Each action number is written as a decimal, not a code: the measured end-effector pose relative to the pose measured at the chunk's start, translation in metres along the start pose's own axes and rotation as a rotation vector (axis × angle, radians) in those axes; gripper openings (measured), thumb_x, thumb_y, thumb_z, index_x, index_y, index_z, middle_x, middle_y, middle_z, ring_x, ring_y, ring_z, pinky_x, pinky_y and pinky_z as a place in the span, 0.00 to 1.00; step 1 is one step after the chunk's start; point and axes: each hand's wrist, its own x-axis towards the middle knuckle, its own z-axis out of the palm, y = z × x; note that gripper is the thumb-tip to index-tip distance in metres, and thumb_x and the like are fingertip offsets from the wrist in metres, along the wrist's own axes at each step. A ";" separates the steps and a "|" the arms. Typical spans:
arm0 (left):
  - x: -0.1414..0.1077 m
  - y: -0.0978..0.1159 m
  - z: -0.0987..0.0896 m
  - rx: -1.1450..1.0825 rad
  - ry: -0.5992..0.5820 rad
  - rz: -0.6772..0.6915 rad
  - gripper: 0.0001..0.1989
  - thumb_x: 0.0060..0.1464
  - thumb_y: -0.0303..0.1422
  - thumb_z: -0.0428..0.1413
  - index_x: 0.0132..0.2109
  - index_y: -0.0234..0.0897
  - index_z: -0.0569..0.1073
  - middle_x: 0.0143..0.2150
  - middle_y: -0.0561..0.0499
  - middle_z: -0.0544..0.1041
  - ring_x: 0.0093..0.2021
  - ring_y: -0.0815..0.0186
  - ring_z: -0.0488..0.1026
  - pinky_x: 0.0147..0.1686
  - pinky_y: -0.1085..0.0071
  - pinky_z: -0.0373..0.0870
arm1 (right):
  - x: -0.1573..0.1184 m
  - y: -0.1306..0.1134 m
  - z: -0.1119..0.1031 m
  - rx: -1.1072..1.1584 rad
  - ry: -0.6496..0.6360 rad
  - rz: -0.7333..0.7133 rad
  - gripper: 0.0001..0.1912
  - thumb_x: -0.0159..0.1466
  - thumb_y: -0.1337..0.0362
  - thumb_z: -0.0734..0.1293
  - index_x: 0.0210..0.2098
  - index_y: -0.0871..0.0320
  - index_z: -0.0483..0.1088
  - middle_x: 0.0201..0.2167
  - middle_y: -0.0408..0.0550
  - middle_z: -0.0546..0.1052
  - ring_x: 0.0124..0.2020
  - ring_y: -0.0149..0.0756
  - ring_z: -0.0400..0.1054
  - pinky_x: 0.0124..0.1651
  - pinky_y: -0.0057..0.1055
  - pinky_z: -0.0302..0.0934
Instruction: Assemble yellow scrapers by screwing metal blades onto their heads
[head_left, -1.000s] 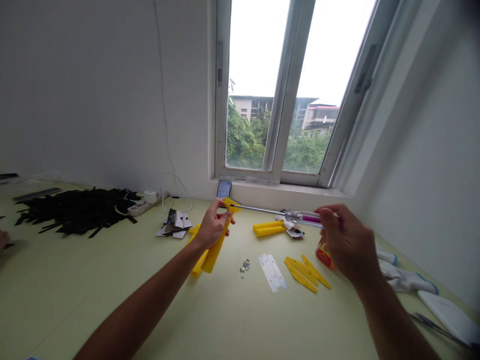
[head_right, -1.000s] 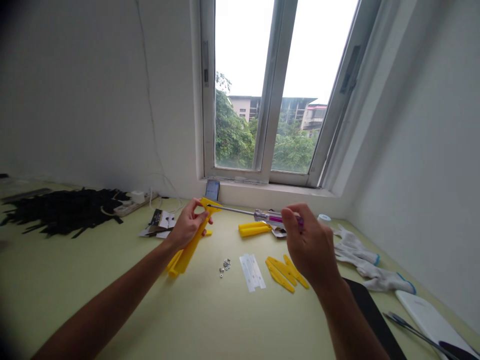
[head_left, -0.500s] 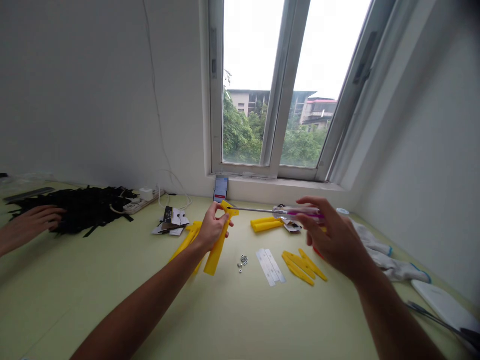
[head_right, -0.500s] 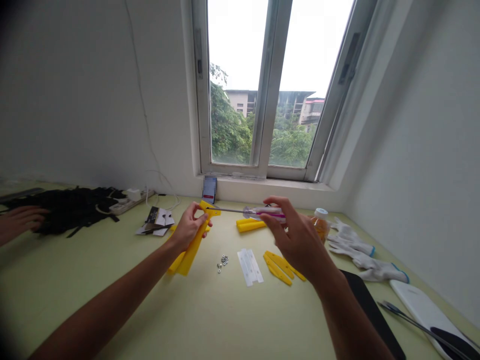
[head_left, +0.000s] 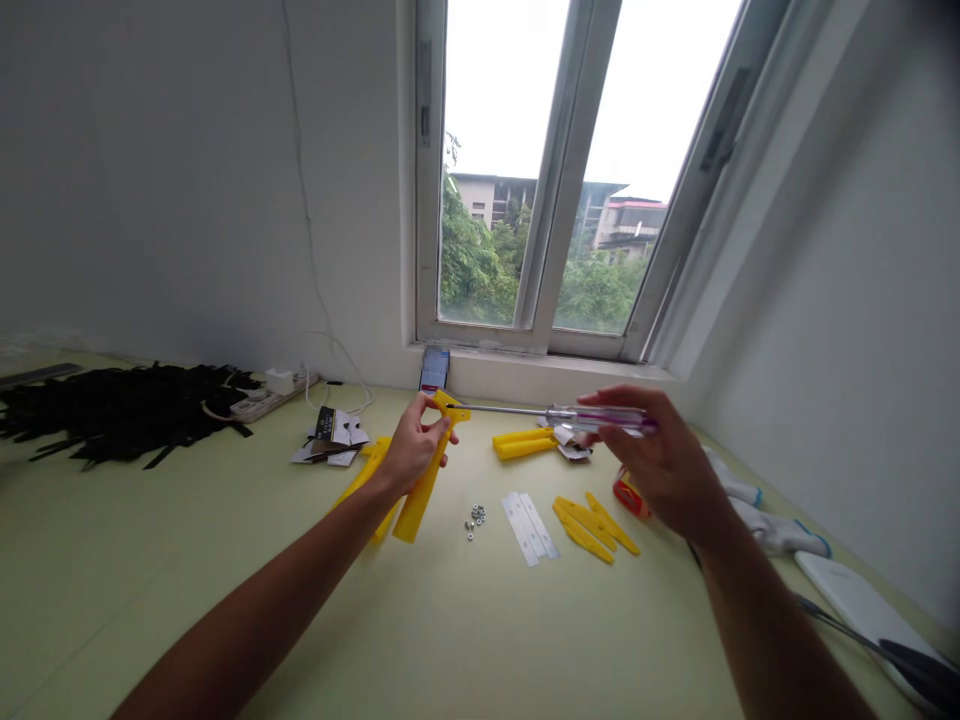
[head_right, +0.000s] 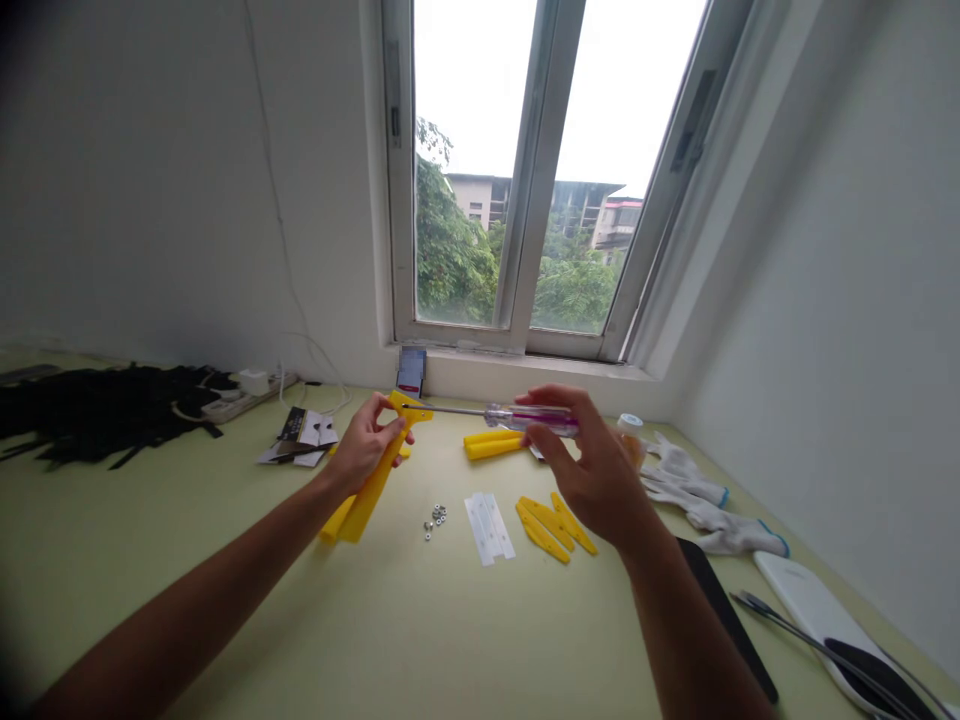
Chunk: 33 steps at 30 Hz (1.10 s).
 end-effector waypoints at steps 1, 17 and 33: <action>0.000 0.000 0.000 0.000 -0.003 0.006 0.18 0.51 0.42 0.59 0.41 0.41 0.60 0.28 0.54 0.74 0.23 0.67 0.74 0.16 0.77 0.68 | 0.000 0.000 0.000 -0.038 0.034 0.038 0.16 0.65 0.49 0.62 0.45 0.53 0.66 0.32 0.47 0.77 0.27 0.37 0.73 0.32 0.36 0.69; 0.002 0.008 -0.002 0.000 0.033 0.046 0.18 0.50 0.39 0.61 0.41 0.40 0.60 0.30 0.56 0.73 0.20 0.71 0.71 0.15 0.77 0.68 | 0.003 0.018 0.006 0.083 -0.053 -0.008 0.21 0.64 0.50 0.64 0.51 0.54 0.63 0.42 0.51 0.76 0.33 0.38 0.74 0.36 0.35 0.70; 0.002 0.006 -0.004 0.032 0.026 0.067 0.16 0.50 0.38 0.60 0.41 0.40 0.61 0.34 0.54 0.73 0.24 0.69 0.74 0.15 0.76 0.69 | -0.002 0.006 0.001 -0.054 -0.047 -0.110 0.17 0.65 0.53 0.63 0.50 0.53 0.65 0.38 0.49 0.77 0.33 0.38 0.74 0.35 0.35 0.68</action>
